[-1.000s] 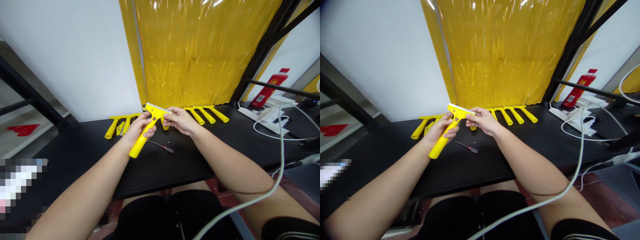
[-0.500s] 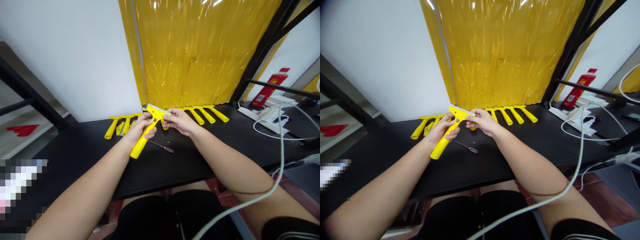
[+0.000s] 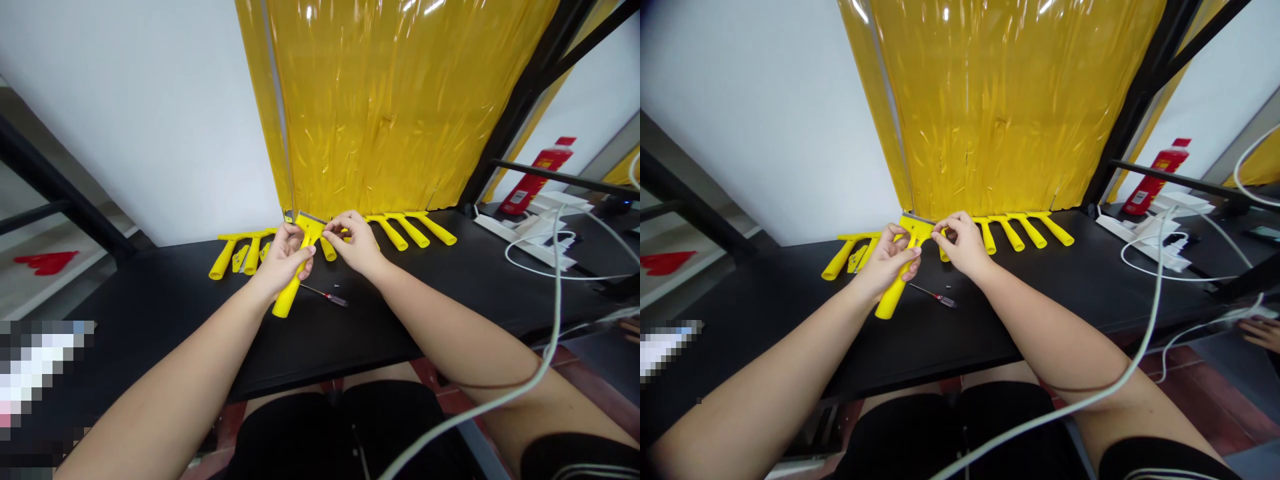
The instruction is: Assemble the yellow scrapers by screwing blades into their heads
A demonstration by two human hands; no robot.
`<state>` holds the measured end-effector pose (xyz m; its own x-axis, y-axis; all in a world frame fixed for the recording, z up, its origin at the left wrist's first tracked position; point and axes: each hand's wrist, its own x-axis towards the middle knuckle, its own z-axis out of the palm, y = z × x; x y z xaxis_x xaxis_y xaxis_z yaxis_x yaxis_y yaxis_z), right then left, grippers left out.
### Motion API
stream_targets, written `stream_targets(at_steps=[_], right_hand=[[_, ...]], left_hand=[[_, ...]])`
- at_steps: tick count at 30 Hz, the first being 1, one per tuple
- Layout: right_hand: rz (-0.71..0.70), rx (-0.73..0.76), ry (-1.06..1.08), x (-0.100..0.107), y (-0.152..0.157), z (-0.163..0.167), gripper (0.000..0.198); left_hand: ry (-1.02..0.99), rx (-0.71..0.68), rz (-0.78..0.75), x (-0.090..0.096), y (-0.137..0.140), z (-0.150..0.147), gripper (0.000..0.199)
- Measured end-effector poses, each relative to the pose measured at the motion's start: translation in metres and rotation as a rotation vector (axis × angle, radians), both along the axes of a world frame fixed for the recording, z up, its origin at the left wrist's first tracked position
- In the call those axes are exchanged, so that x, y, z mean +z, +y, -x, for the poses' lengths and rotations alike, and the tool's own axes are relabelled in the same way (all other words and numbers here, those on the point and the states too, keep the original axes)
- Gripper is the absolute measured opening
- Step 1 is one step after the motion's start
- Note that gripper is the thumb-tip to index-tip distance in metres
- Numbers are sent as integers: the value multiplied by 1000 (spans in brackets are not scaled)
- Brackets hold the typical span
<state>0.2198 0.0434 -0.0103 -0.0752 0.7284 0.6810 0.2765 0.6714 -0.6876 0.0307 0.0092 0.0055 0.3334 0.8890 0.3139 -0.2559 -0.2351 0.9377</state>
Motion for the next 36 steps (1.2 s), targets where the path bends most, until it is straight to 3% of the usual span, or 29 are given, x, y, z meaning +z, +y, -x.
stream_targets(at_steps=[5,11,17,21,24,27,31,33,36], right_hand=[[-9,-29,-6,1,-3,4,7],[258,59,235,-3,2,15,18],[533,232,492,-2,2,20,23],[640,350,531,3,-3,19,28],[695,429,492,6,-5,17,27],[689,379,348,9,-2,8,28],[426,185,-195,15,-4,-14,29],[420,311,-484,18,-10,-22,28],[538,487,-791,20,-21,-20,35]], left_hand=[[56,92,-117,-6,-2,-5,46],[159,144,-263,-15,1,-7,36],[347,260,-584,-22,8,-3,26],[506,291,-805,-16,7,3,22],[603,293,-885,-11,5,5,22],[578,284,-844,-12,6,5,24],[347,258,-479,-18,13,6,29],[258,240,-314,-18,17,9,34],[179,251,-214,-14,20,16,42]])
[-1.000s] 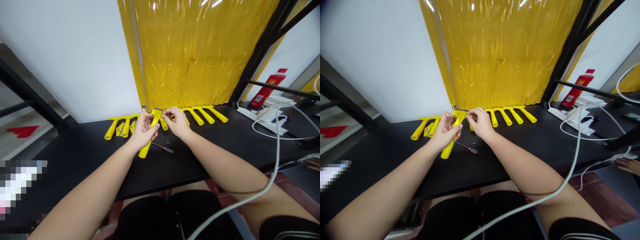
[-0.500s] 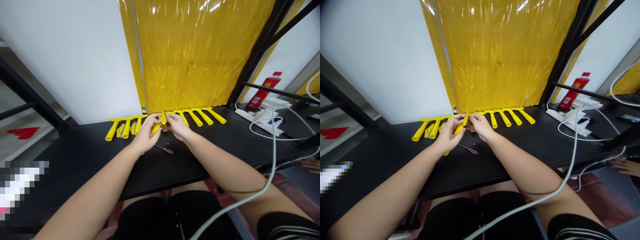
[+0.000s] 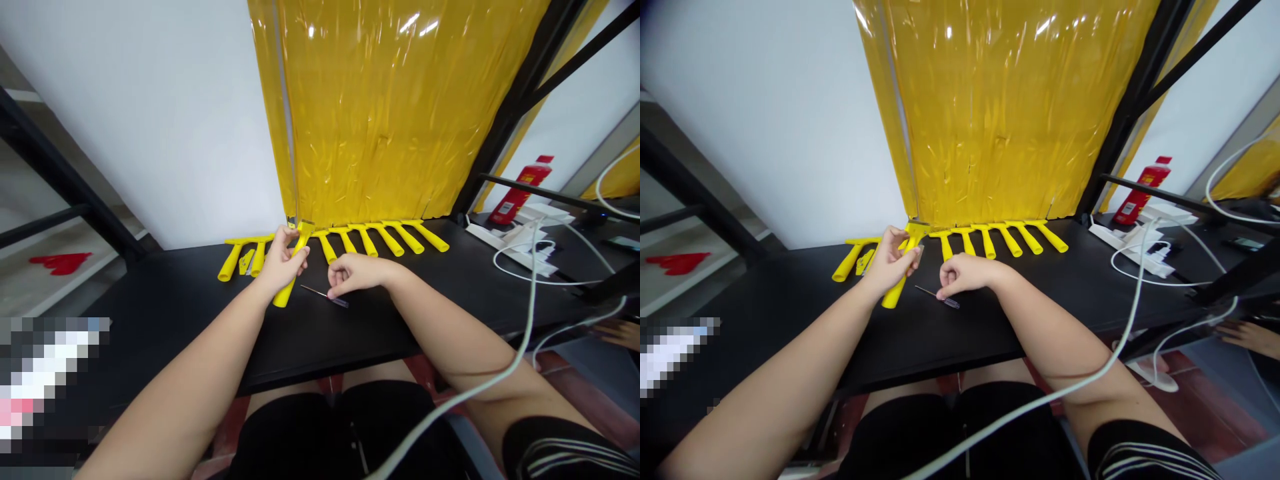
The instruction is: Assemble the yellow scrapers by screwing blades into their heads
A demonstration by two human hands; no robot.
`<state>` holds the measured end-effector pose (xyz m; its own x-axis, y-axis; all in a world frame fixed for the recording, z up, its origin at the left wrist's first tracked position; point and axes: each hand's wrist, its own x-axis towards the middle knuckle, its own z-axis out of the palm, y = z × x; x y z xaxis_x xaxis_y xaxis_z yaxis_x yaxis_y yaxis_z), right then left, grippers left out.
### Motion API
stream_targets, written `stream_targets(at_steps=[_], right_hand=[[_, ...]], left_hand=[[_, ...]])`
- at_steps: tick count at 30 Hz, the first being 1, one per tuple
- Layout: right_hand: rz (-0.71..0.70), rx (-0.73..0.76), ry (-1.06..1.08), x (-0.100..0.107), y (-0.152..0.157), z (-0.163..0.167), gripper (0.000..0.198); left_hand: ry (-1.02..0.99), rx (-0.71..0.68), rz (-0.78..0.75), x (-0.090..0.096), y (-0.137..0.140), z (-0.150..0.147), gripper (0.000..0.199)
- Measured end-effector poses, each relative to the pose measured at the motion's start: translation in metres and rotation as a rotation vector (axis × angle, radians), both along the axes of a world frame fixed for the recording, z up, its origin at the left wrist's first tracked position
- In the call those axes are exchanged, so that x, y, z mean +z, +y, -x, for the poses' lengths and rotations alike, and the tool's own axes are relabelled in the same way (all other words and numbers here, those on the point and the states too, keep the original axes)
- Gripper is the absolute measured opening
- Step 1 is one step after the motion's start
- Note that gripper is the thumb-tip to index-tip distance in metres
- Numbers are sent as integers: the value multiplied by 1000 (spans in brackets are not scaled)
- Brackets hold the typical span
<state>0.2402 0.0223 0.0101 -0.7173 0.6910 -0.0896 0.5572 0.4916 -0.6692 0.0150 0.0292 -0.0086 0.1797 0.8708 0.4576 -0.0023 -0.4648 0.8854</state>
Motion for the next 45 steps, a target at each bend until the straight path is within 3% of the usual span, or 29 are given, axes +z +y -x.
stream_targets(at_steps=[5,10,13,15,19,21,26,45], right_hand=[[-63,-3,-263,-1,-13,19,26],[-51,4,-225,1,-7,6,8],[99,-28,-56,3,7,-16,7],[176,-156,166,3,18,-30,11],[-87,-517,650,1,39,-45,20],[-209,-596,787,1,43,-45,27],[-317,-549,977,1,35,-28,41],[-389,-501,857,-3,24,-16,35]], left_hand=[[-83,30,64,7,0,4,48],[-121,23,101,10,1,7,48],[-141,22,118,12,2,10,48],[-151,28,131,13,3,11,49],[-155,25,153,15,2,11,51],[-161,14,164,15,1,10,51],[-198,-34,194,14,1,9,54],[-207,-43,245,17,-4,8,53]])
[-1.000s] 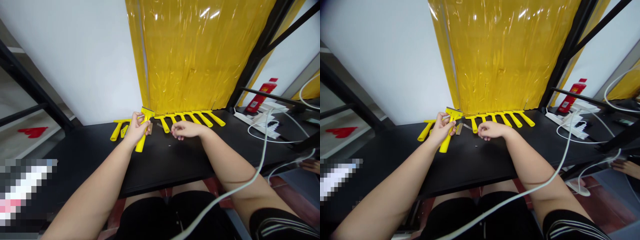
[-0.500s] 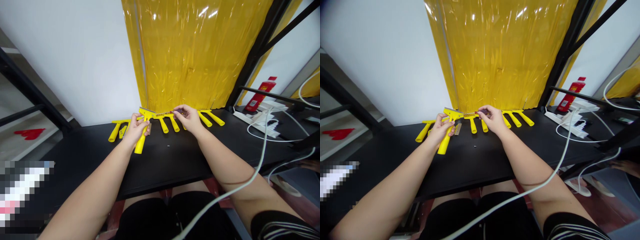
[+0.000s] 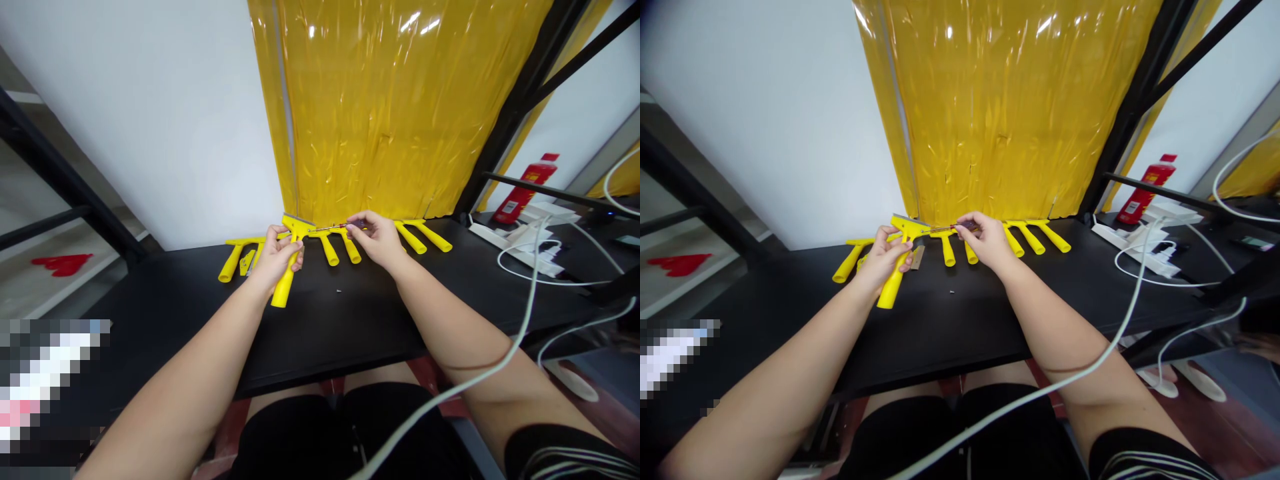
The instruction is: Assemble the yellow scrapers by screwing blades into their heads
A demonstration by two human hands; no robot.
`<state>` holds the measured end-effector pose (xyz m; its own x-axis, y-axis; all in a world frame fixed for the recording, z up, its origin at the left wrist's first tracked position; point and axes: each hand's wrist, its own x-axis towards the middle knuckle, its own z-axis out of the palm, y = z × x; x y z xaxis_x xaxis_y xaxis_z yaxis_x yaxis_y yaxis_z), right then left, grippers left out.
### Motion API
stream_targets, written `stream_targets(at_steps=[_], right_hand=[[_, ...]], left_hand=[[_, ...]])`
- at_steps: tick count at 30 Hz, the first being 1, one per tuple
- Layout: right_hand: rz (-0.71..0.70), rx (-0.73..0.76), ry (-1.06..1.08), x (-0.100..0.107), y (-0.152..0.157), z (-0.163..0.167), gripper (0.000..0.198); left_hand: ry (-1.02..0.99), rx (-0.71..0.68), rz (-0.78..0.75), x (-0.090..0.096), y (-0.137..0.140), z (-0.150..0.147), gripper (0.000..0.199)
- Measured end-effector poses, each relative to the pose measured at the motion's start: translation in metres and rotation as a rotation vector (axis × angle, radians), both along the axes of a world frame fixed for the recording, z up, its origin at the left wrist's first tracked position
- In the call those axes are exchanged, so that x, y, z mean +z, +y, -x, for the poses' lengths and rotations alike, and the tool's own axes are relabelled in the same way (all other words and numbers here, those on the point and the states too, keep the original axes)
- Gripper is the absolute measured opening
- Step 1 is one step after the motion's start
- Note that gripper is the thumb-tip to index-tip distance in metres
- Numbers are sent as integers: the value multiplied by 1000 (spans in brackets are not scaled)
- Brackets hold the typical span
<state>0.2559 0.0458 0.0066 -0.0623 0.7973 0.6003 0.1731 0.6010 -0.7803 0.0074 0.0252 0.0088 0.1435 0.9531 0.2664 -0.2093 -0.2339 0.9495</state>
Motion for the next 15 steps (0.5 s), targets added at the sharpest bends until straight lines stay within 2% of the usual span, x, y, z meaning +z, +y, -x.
stream_targets(at_steps=[6,15], right_hand=[[16,5,29,-1,2,0,34],[69,13,84,3,-1,5,42]], left_hand=[[0,7,3,0,0,-1,54],[24,2,-32,-1,0,-2,50]])
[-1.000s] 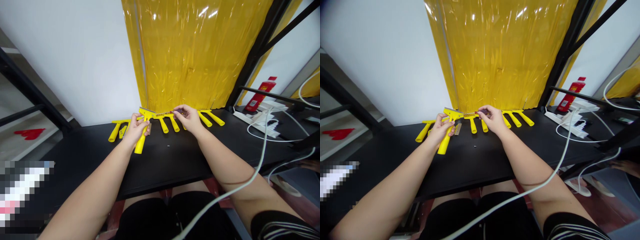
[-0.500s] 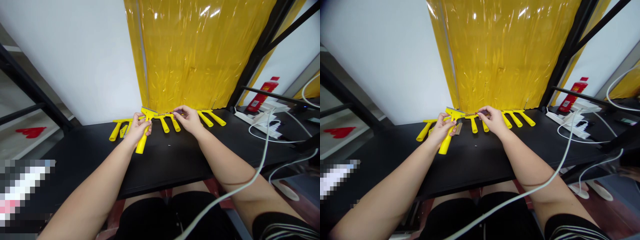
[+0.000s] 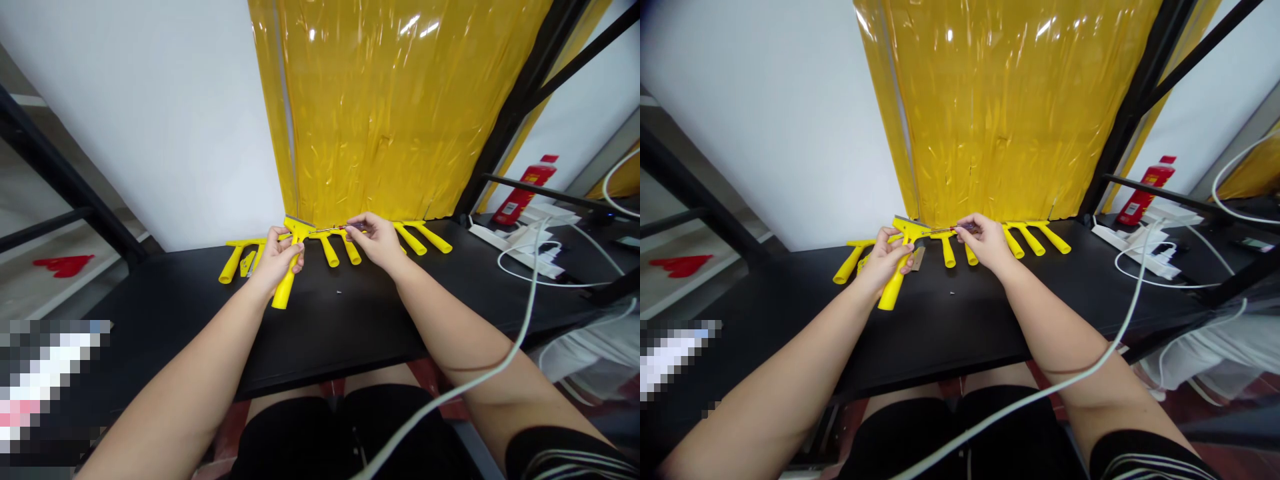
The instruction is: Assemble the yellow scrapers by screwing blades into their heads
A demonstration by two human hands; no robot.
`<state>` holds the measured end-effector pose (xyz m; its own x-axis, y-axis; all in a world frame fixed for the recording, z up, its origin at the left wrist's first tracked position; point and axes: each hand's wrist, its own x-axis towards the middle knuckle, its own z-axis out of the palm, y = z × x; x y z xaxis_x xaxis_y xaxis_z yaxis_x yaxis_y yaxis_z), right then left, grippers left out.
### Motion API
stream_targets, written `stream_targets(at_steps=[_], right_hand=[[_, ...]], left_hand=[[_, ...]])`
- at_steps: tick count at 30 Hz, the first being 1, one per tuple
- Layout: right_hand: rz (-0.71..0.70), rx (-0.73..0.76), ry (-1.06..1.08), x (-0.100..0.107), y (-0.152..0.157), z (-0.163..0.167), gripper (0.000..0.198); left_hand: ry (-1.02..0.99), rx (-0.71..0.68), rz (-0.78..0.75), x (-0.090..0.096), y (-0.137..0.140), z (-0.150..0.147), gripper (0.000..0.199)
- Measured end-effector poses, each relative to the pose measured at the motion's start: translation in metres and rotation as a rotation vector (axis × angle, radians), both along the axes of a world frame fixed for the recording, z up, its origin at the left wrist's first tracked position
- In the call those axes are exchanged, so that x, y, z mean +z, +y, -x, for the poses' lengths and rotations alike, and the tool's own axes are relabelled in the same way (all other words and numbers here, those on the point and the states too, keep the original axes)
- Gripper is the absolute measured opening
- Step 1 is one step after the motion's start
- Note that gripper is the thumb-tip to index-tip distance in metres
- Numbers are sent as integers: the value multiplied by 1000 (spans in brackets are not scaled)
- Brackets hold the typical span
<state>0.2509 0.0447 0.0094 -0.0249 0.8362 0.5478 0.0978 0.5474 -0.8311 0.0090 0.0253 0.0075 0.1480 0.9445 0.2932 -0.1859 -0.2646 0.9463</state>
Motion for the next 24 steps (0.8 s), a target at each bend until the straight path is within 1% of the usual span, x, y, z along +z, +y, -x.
stream_targets(at_steps=[3,5,7,9,12,14,16,18,20,23,24], right_hand=[[79,-9,13,0,2,1,47],[162,-42,-89,-2,4,0,48],[210,-90,-230,-5,6,-2,49],[201,-97,-311,-8,6,-2,47],[100,-7,-337,-11,6,0,37],[57,8,-357,-12,7,0,36],[107,-30,-381,-13,9,0,36],[202,-50,-413,-14,11,-1,43],[241,-34,-434,-15,12,-1,49],[161,13,-404,-17,11,0,38],[136,37,-401,-17,11,0,38]], left_hand=[[64,25,-75,-4,1,-2,48],[92,48,-126,-7,2,-3,49],[100,68,-155,-10,3,-3,49],[109,84,-167,-12,4,-2,50],[151,109,-187,-13,4,-1,47],[179,123,-208,-13,4,-1,44],[198,126,-229,-13,2,-1,42],[219,114,-247,-13,1,-2,39],[232,104,-249,-12,0,-2,38],[212,132,-225,-12,1,-1,41],[204,145,-220,-12,2,-1,42]])
